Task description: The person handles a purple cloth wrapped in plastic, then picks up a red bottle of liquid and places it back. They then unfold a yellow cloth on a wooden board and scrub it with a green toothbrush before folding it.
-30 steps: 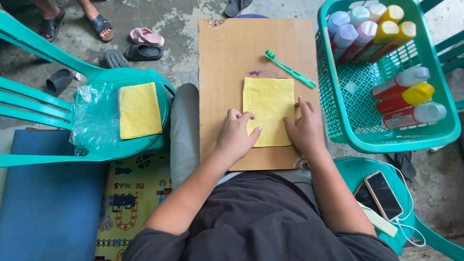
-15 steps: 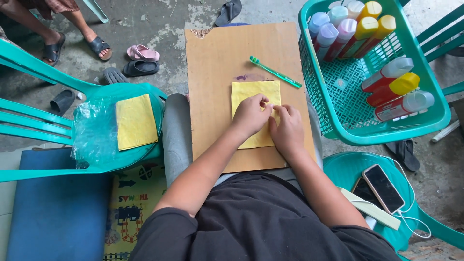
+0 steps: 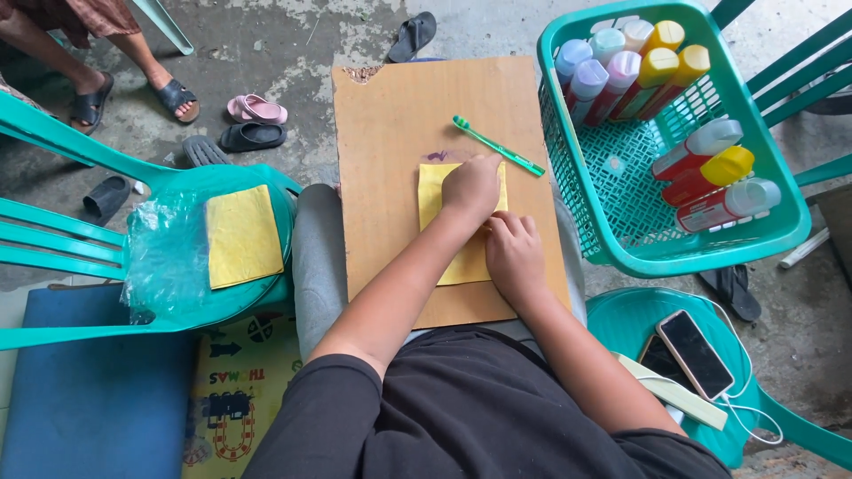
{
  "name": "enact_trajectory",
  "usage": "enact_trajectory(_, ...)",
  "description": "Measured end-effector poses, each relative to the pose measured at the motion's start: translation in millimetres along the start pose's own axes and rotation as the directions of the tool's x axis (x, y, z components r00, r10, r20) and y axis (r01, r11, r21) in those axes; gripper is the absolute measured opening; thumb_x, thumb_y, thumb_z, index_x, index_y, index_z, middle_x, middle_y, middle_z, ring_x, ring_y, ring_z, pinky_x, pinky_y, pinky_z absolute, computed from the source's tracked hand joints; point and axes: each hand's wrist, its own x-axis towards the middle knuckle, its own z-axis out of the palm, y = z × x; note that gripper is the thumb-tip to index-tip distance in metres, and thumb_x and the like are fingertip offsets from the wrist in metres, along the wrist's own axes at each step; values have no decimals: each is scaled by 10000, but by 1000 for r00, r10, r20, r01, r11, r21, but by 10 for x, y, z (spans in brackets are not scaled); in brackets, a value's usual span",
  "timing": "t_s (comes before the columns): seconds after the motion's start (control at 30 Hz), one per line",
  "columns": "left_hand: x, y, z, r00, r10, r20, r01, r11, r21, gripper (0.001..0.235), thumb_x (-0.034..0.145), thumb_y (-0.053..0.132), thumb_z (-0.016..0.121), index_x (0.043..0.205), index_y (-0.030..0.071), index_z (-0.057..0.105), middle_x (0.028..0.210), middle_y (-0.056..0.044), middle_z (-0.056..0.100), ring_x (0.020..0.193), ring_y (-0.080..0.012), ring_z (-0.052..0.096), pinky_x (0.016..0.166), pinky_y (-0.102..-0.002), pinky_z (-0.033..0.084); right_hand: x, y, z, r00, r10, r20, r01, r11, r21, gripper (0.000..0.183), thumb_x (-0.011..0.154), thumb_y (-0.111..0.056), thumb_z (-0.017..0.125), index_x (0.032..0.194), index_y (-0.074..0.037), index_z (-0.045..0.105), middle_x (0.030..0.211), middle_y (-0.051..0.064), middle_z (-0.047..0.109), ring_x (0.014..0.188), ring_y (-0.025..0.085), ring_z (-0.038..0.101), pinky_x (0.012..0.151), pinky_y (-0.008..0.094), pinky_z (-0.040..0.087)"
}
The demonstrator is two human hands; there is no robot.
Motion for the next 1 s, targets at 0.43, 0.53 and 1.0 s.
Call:
enact_trajectory(0.43, 4, 126, -214, 999, -52, -8, 51, 993, -107, 199, 920, 191, 476, 1012, 136, 644, 990, -191, 724, 1089, -407, 700, 913, -545, 577, -29, -64, -49, 948, 319, 12, -319, 945, 75, 443, 821, -185, 797, 1227, -157, 621, 1154, 85, 595, 1072, 311, 600, 936, 424, 468)
enact_trajectory(0.53, 95, 103, -226, 998, -64, -11, 63, 994, -89, 184, 904, 184, 466, 963, 145, 636, 953, -178, 725, 1082, -393, 705, 907, -522, 582, 14, -56, -9, 947, 320, 7, -320, 945, 74, 458, 816, -194, 788, 1239, -165, 614, 1170, 86, 603, 1075, 323, 601, 930, 437, 478)
enact_trajectory(1.0, -44, 69, -206, 994, 10, -113, -22, 994, -111, 158, 960, 227, 534, 952, 137, 663, 908, -178, 737, 1008, -409, 721, 853, -532, 580, 58, -37, -57, 934, 356, -1, -349, 916, 198, 519, 737, -151, 818, 1216, -143, 617, 1147, 80, 623, 1031, 318, 620, 927, 444, 486)
